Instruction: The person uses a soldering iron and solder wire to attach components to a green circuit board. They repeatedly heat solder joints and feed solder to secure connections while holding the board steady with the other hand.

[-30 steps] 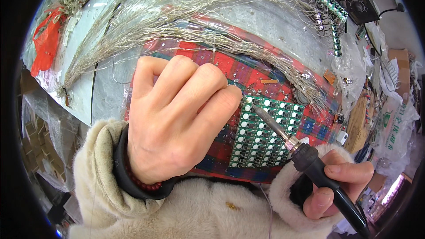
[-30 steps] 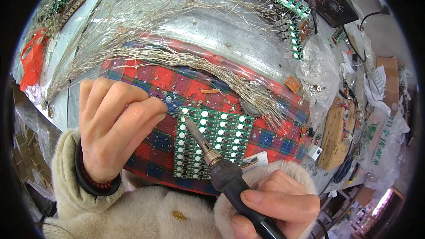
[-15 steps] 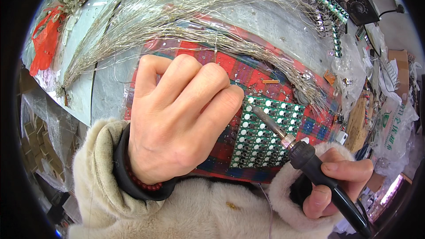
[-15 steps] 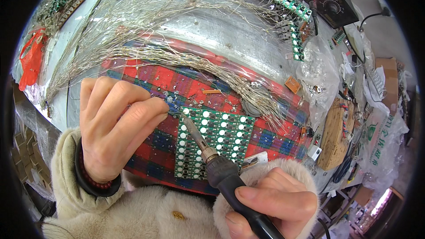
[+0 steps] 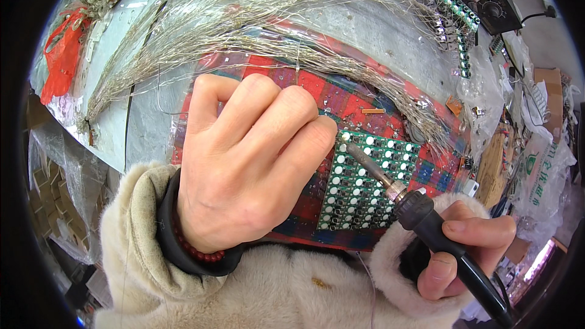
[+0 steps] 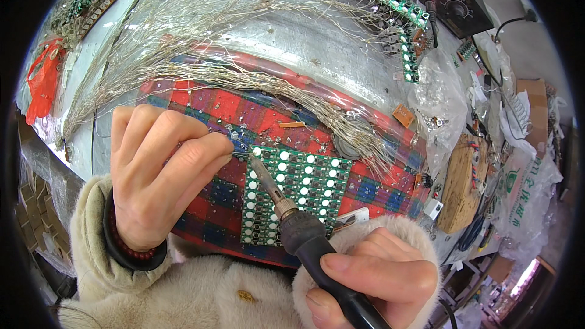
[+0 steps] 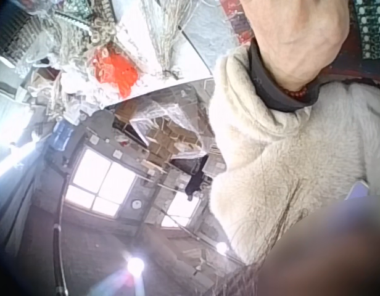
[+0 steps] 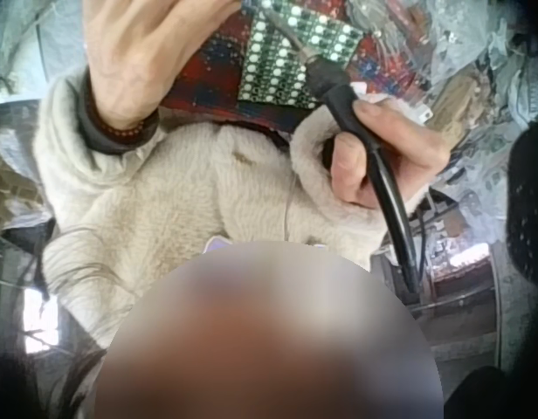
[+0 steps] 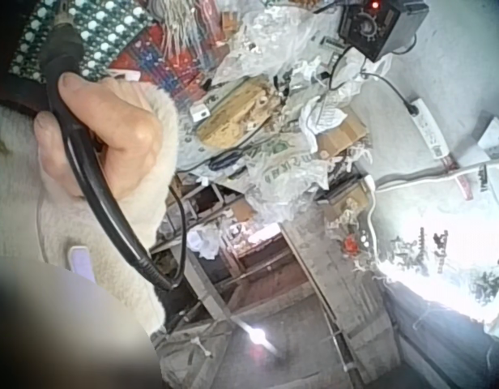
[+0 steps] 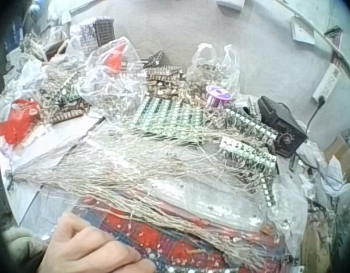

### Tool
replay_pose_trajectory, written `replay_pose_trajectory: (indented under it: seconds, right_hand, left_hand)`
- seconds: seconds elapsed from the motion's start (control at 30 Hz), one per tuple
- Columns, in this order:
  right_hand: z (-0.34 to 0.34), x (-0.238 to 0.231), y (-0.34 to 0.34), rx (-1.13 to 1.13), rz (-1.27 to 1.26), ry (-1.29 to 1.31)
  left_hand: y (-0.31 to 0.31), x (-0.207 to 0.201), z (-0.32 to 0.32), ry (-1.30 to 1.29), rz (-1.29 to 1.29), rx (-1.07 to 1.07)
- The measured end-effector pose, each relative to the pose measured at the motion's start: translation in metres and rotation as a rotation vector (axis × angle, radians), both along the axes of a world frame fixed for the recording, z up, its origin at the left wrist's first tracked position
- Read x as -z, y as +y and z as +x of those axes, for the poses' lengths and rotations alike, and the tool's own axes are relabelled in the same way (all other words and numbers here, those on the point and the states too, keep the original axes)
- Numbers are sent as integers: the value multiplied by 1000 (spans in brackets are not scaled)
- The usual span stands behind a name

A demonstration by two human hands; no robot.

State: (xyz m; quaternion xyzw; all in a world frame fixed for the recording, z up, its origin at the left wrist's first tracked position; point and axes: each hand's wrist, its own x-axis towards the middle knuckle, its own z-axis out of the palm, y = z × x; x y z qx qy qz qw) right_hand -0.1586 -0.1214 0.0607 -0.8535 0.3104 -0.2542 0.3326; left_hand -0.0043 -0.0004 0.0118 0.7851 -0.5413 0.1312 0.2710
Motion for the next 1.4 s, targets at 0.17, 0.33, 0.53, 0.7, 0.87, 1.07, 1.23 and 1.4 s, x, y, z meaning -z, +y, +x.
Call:
replay_pose_trajectory:
  seconds: [0.17, 0.33, 0.53, 0.7, 0.87, 1.07, 1.23, 1.4]
  right_hand:
    - [1, 2, -1, -14, -199, 62]
    - [-3, 0, -6, 51, 187, -127]
    - [-6, -2, -7, 86, 234, -88]
    - [-3, 4, -4, 129, 162, -135]
    - [-4, 1, -6, 21, 230, -82]
    - [-5, 2, -5, 16, 168, -93]
    - [-2, -1, 0, 69, 120, -76]
    - [3, 6, 5, 180, -151, -12]
  left_hand:
    - [0, 0, 0, -6, 3, 1]
    - [1, -2, 0, 5, 7, 3]
    - [0, -1, -1, -2, -6, 4]
    - [-2, 1, 0, -6, -15, 18]
    - [-3, 0, -2, 13, -6, 14]
    - [-3, 0, -1, -18, -11, 14]
    - [-2, -1, 0, -24, 2, 14]
    - [0, -2, -1, 27, 18, 32]
